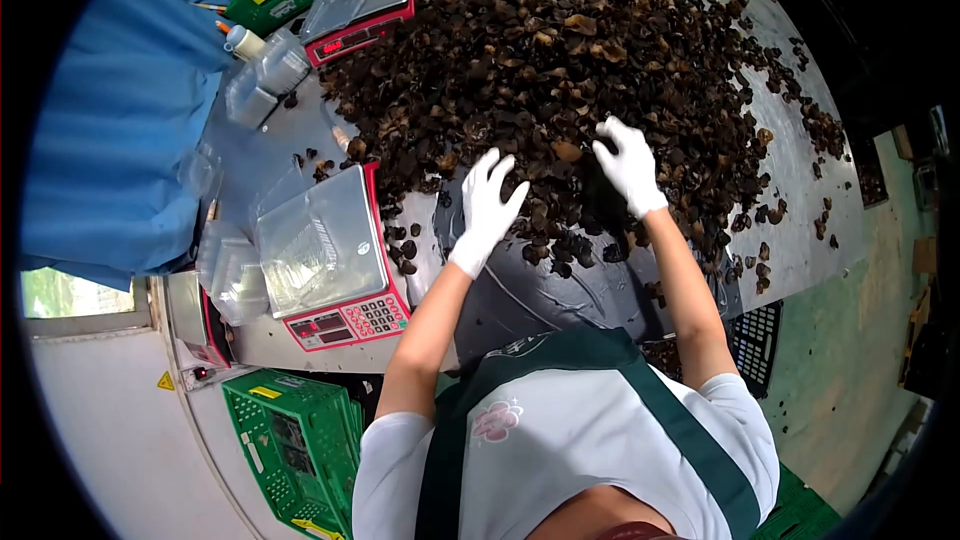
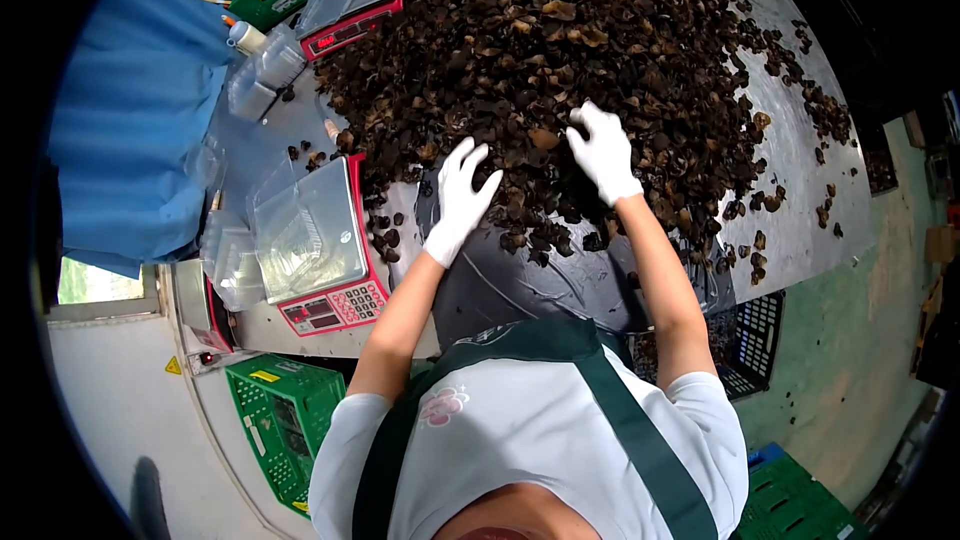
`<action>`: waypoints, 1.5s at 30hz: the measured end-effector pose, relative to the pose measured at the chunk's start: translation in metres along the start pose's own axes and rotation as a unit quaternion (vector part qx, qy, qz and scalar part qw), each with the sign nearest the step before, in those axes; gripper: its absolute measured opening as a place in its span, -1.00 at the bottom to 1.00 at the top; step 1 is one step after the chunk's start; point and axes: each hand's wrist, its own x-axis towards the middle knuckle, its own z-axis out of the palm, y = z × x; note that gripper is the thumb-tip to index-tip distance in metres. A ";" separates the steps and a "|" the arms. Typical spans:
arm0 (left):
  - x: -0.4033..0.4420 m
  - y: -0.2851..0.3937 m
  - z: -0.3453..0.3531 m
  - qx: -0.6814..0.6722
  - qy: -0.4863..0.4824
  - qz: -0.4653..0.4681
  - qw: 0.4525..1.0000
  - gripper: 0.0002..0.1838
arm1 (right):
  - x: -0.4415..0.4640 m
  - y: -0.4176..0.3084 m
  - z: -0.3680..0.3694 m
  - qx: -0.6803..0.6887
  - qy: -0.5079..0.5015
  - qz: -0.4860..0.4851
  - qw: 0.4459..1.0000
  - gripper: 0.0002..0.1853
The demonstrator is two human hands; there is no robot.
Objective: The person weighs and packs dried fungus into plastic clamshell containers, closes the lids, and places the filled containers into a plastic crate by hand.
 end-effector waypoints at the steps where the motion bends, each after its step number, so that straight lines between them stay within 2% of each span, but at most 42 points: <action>1: 0.015 0.001 0.006 0.008 -0.019 -0.002 1.000 -0.34 | 0.012 0.005 0.009 -0.048 0.008 0.007 0.999 -0.61; 2: 0.028 0.003 0.012 0.034 -0.067 -0.020 0.997 -0.19 | 0.020 0.008 0.017 -0.096 0.017 0.014 0.995 -0.52; 3: 0.035 0.005 0.020 0.051 -0.104 -0.033 0.993 -0.15 | 0.024 0.009 0.026 -0.128 -0.019 0.029 0.991 -0.44; 5: 0.040 0.000 0.039 0.088 -0.181 -0.033 0.979 -0.04 | 0.013 -0.002 0.039 -0.124 -0.078 0.022 0.989 -0.46; 8: 0.019 0.001 0.036 0.108 -0.215 0.032 0.970 -0.22 | -0.029 -0.033 0.043 -0.141 -0.132 -0.025 0.981 -0.55; 9: 0.003 -0.001 0.035 0.085 -0.199 0.044 0.975 -0.34 | -0.044 -0.036 0.044 -0.149 -0.109 -0.069 0.980 -0.61; 10: -0.011 0.002 0.028 0.066 -0.190 0.053 0.978 -0.39 | -0.059 -0.039 0.045 -0.090 -0.092 -0.100 0.987 -0.66; 12: -0.034 0.009 0.007 0.043 -0.186 0.068 0.979 -0.49 | -0.093 -0.044 0.049 0.008 -0.094 -0.125 0.988 -0.71; 13: -0.046 0.011 -0.001 0.018 -0.152 0.065 0.986 -0.54 | -0.107 -0.050 0.046 0.023 -0.094 -0.138 0.986 -0.72; 14: -0.058 0.015 -0.007 0.002 -0.097 0.081 0.992 -0.53 | -0.120 -0.057 0.041 0.039 -0.095 -0.153 0.983 -0.72; 17: -0.104 0.013 -0.019 -0.004 -0.158 0.056 0.986 -0.47 | -0.153 -0.072 0.030 0.051 -0.164 -0.174 0.970 -0.75; 20: -0.141 0.023 -0.035 0.005 -0.145 0.023 0.989 -0.47 | -0.177 -0.070 0.024 0.038 -0.199 -0.225 0.953 -0.81; 22: -0.154 0.021 -0.043 0.012 -0.158 0.008 0.987 -0.50 | -0.179 -0.067 0.014 0.071 -0.207 -0.226 0.949 -0.86; 26: -0.158 0.017 -0.055 -0.021 -0.063 -0.041 0.997 -0.55 | -0.166 -0.056 -0.020 0.030 -0.258 -0.197 0.945 -0.93; 28: -0.149 0.014 -0.058 -0.024 -0.031 -0.053 0.998 -0.53 | -0.154 -0.046 -0.034 0.035 -0.240 -0.136 0.961 -0.91; 32: -0.124 0.001 -0.048 -0.062 0.038 -0.093 0.993 -0.45 | -0.116 -0.026 -0.035 0.015 -0.128 -0.040 0.991 -0.78; 33: -0.113 0.003 -0.049 -0.044 0.036 -0.092 0.994 -0.43 | -0.107 -0.022 -0.029 0.002 -0.074 -0.056 0.996 -0.72; 34: -0.102 0.008 -0.050 -0.026 0.033 -0.090 0.995 -0.41 | -0.099 -0.018 -0.023 -0.025 -0.070 -0.036 0.997 -0.70; 36: -0.089 0.010 -0.044 -0.044 -0.008 -0.094 0.995 -0.39 | -0.094 -0.023 -0.010 -0.125 -0.038 -0.058 0.990 -0.62; 37: -0.090 0.013 -0.040 -0.008 -0.042 -0.076 0.996 -0.37 | -0.097 -0.026 -0.003 -0.114 -0.061 -0.070 0.989 -0.56; 39: -0.102 0.016 -0.029 0.042 -0.111 -0.044 0.992 -0.33 | -0.120 -0.049 0.002 -0.132 -0.121 -0.083 0.980 -0.58; 40: -0.109 0.022 -0.031 0.048 -0.139 -0.024 0.989 -0.40 | -0.132 -0.061 -0.001 -0.144 -0.159 -0.094 0.972 -0.59; 42: -0.128 0.028 -0.034 0.040 -0.143 0.007 0.989 -0.50 | -0.163 -0.063 0.002 -0.108 -0.169 -0.149 0.968 -0.62; 45: -0.152 0.041 -0.052 0.000 -0.158 0.032 0.987 -0.54 | -0.195 -0.057 -0.011 -0.019 -0.248 -0.153 0.956 -0.63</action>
